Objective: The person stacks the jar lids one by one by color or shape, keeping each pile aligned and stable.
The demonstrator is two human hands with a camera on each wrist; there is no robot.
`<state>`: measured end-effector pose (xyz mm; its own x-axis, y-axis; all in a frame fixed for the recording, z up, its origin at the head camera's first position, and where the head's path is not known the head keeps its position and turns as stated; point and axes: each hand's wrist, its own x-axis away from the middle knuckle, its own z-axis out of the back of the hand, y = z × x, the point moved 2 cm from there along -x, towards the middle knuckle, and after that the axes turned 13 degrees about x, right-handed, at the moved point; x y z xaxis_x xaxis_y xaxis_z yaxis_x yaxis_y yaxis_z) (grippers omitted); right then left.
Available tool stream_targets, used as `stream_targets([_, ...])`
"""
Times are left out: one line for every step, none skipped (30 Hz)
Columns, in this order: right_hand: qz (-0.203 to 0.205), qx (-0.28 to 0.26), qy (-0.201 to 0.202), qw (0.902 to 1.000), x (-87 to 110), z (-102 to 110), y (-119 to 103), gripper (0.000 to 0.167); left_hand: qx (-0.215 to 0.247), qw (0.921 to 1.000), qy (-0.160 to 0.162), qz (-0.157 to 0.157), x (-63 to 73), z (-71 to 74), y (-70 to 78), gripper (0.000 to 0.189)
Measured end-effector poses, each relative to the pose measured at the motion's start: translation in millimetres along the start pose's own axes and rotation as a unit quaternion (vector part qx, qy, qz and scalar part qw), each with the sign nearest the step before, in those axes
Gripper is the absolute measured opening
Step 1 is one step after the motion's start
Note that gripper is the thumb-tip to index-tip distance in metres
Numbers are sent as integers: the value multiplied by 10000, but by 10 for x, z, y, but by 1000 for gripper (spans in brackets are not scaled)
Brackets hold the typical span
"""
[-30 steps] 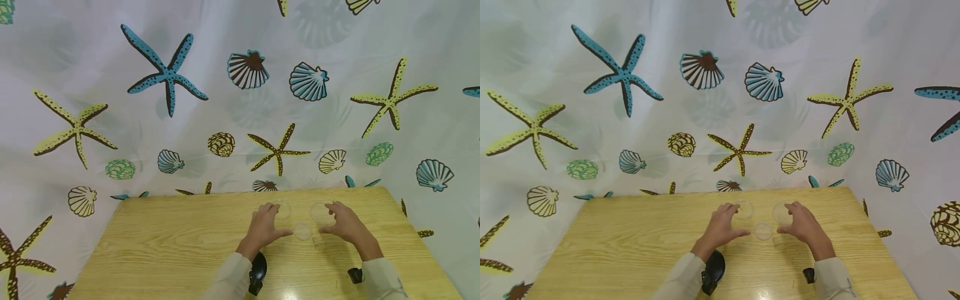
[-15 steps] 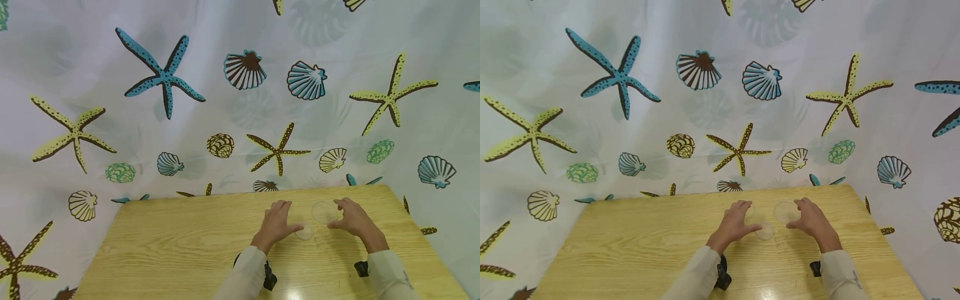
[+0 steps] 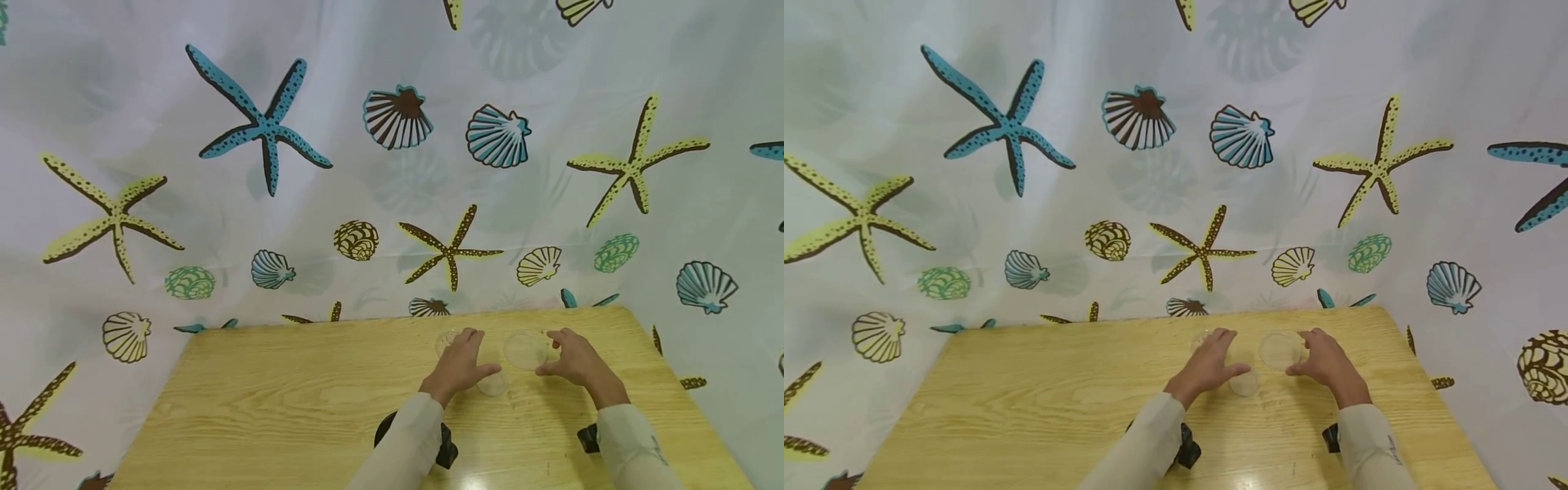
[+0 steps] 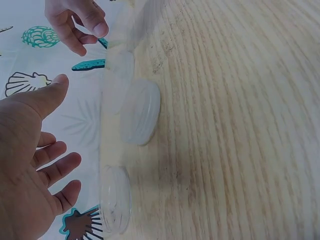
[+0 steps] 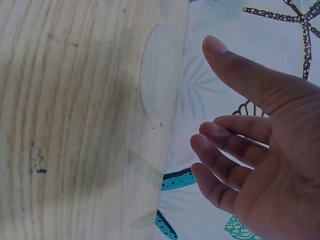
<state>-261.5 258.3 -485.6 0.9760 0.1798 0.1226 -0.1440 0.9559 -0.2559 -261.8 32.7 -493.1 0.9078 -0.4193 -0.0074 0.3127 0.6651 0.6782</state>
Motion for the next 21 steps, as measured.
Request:
stream_targets([10, 11, -35, 10000, -14, -9, 10, 85, 3, 10000, -23, 20, -12, -18, 1, 69])
stream_targets([14, 29, -65, 10000, -29, -20, 22, 85, 44, 10000, -54, 53, -22, -35, 4, 69])
stream_targets([10, 52, -90, 9999, -42, -29, 31, 84, 114, 9999, -77, 84, -34, -51, 9, 70])
stream_targets([24, 83, -112, 9999, -59, -36, 42, 84, 176, 9998, -76, 97, -46, -68, 15, 70])
stream_targets([28, 91, -144, 9999, -74, -42, 51, 83, 206, 9997, -78, 119, -58, -84, 20, 70])
stream_targets([50, 101, -167, 9998, -89, -43, 57, 83, 233, 9996, -82, 139, -70, -99, 24, 71])
stream_targets([73, 113, -186, 9997, -106, -46, 66, 83, 263, 9995, -89, 178, -80, -115, 26, 71])
stream_targets([61, 108, -218, 9997, -119, -48, 74, 83, 294, 9993, -100, 222, -91, -131, 25, 71])
stream_targets([52, 98, -248, 9996, -132, -52, 82, 82, 303, 9992, -100, 255, -103, -148, 21, 71])
stream_targets([49, 90, -282, 9995, -146, -54, 90, 82, 303, 9991, -106, 293, -111, -162, 17, 70])
stream_targets([46, 62, -322, 9995, -154, -53, 94, 82, 297, 9989, -125, 341, -118, -177, 11, 70])
stream_targets([56, 45, -353, 9994, -162, -54, 98, 83, 296, 9988, -144, 372, -126, -193, 4, 70])
stream_targets([38, 20, -388, 9992, -168, -58, 105, 83, 292, 9986, -167, 407, -132, -205, -2, 70])
stream_targets([9, -16, -425, 9991, -173, -62, 112, 83, 284, 9985, -190, 433, -138, -215, -6, 70])
stream_targets([0, -24, -450, 9990, -177, -69, 117, 84, 262, 9984, -211, 459, -143, -224, -8, 70])
stream_targets([0, -15, -467, 9989, -177, -70, 122, 84, 264, 9983, -227, 463, -149, -234, -7, 70])
stream_targets([-1, -9, -481, 9988, -176, -73, 126, 85, 253, 9983, -249, 467, -159, -244, -3, 70])
stream_targets([-14, 8, -487, 9988, -176, -78, 133, 85, 230, 9983, -269, 470, -172, -253, 5, 70])
stream_targets([-33, 43, -489, 9988, -175, -85, 140, 85, 211, 9983, -292, 465, -185, -265, 16, 70])
stream_targets([-41, 85, -477, 9988, -174, -92, 148, 84, 192, 9982, -318, 469, -199, -279, 31, 70])
stream_targets([-37, 132, -454, 9989, -173, -97, 154, 84, 175, 9981, -340, 475, -214, -294, 49, 70])
